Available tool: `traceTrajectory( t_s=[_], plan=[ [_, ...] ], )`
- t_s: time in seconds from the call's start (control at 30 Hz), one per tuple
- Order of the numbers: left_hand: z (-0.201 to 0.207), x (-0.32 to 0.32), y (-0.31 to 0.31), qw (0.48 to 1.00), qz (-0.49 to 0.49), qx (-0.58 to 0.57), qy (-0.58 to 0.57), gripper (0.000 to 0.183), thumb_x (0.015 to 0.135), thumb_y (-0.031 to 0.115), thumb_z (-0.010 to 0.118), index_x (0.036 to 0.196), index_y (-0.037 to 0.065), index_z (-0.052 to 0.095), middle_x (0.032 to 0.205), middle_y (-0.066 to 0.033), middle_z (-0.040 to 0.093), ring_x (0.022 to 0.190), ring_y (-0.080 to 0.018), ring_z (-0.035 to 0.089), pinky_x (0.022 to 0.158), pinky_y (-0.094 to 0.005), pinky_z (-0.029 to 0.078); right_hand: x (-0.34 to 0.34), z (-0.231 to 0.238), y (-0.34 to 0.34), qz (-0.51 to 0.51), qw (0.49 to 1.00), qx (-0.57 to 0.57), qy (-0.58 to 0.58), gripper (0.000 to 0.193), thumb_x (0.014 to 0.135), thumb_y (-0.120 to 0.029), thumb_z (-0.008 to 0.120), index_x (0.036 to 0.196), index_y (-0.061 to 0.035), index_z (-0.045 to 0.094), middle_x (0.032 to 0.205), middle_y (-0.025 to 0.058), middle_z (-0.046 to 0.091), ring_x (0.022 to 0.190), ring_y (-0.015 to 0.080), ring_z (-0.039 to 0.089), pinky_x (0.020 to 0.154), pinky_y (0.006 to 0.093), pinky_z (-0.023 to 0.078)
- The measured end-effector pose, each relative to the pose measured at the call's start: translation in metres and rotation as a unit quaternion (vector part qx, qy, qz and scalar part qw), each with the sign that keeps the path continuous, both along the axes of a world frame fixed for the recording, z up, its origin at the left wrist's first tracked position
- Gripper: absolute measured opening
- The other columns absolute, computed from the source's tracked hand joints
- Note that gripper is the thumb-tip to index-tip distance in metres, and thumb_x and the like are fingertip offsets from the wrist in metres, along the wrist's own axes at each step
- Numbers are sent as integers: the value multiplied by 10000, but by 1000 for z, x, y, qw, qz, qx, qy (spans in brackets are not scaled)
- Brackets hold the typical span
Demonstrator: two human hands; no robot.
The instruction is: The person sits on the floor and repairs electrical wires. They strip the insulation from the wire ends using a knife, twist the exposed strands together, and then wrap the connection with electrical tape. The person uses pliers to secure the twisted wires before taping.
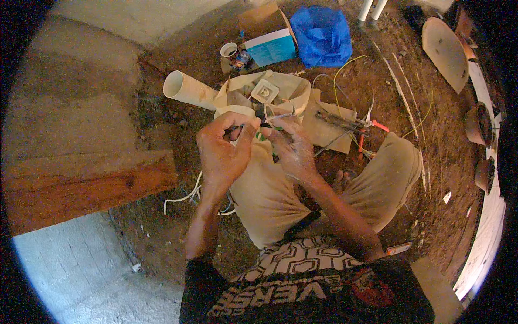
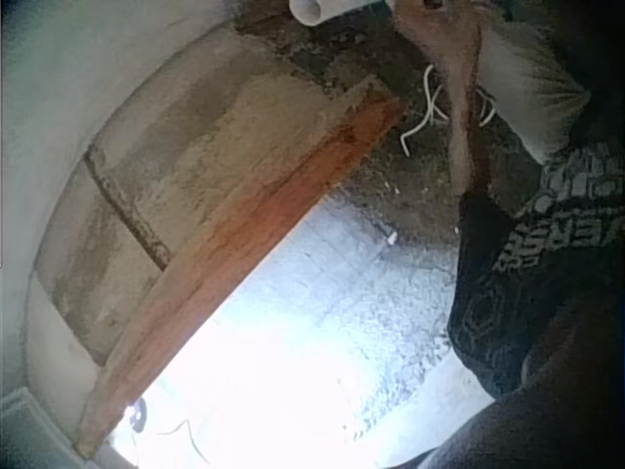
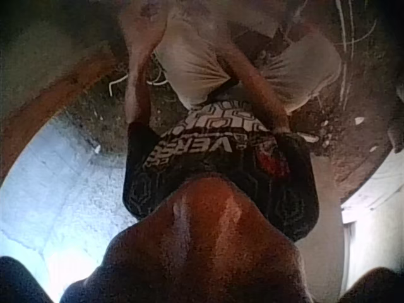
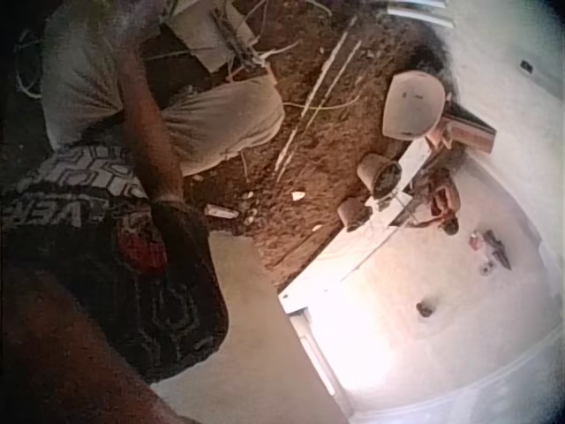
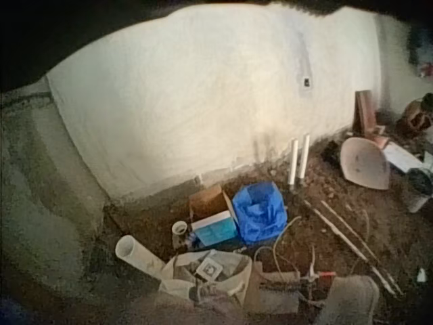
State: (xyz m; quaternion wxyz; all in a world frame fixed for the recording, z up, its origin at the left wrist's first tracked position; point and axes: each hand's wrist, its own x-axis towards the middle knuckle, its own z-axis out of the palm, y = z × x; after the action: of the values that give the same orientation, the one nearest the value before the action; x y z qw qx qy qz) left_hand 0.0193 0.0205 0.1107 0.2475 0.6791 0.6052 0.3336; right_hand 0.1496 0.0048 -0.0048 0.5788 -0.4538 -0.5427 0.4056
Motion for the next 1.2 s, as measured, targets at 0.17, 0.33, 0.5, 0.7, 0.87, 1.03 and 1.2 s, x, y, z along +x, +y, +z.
traceTrajectory(
  t_s=[0.17, 0.33, 0.5, 0.7, 0.87, 1.03, 1.2],
  plan=[
    [-10, -2, 4, 994, -3, 102, 37, 83, 849, 79, 733, 915, 29, 728, 738, -62, 657, 590, -109, 458, 537, -278, 387, 15, 14, -19, 39, 989, -106, 100, 207, 939, -139, 687, 1085, 5, 659, 1036, 21, 635, 901, 91, 577, 759, 259, 471],
    [-16, 3, 7, 990, -18, 140, 28, 84, 842, 37, 708, 925, 27, 719, 727, -78, 629, 580, -153, 506, 543, -302, 423, 23, 29, -24, 72, 944, -160, 279, 233, 935, -133, 692, 1117, 11, 669, 954, 10, 639, 849, 83, 568, 744, 244, 459],
    [-26, 0, 7, 984, -61, 152, 68, 158, 829, 19, 697, 985, 35, 706, 708, -89, 574, 579, -191, 528, 535, -324, 431, 45, 71, 11, 121, 986, -112, -30, 310, 883, -42, 699, 1179, 23, 635, 1046, 151, 662, 946, 225, 650, 787, 308, 514],
    [-18, 3, 1, 980, -73, 150, 110, 218, 798, 22, 719, 1013, 42, 683, 694, -79, 513, 570, -206, 511, 518, -349, 415, 40, 57, 32, 54, 983, 155, -84, 283, 894, -68, 687, 1157, 32, 657, 1105, 148, 650, 1049, 276, 633, 891, 329, 493],
    [-24, 3, 1, 981, -69, 150, 100, 159, 797, 1, 706, 946, 40, 667, 699, -92, 519, 585, -239, 529, 527, -369, 420, 44, 55, 39, 58, 983, 135, -114, 272, 890, -50, 673, 1159, -9, 680, 1150, 164, 668, 1064, 293, 645, 907, 347, 503],
    [-23, 8, -4, 982, -66, 145, 100, 148, 793, -30, 686, 924, 28, 647, 733, -123, 550, 650, -305, 584, 560, -418, 456, 35, 54, 48, 65, 991, 55, -104, 167, 899, -114, 684, 1031, -29, 741, 1026, 129, 723, 938, 216, 684, 819, 321, 527],
    [-29, 6, -3, 975, -75, 182, 102, 201, 762, -62, 682, 937, 28, 637, 774, -135, 575, 687, -332, 602, 574, -432, 474, 29, 58, 46, 33, 995, 18, -91, 153, 896, -177, 709, 976, -60, 768, 981, 121, 732, 801, 230, 683, 715, 337, 529]
  ],
)
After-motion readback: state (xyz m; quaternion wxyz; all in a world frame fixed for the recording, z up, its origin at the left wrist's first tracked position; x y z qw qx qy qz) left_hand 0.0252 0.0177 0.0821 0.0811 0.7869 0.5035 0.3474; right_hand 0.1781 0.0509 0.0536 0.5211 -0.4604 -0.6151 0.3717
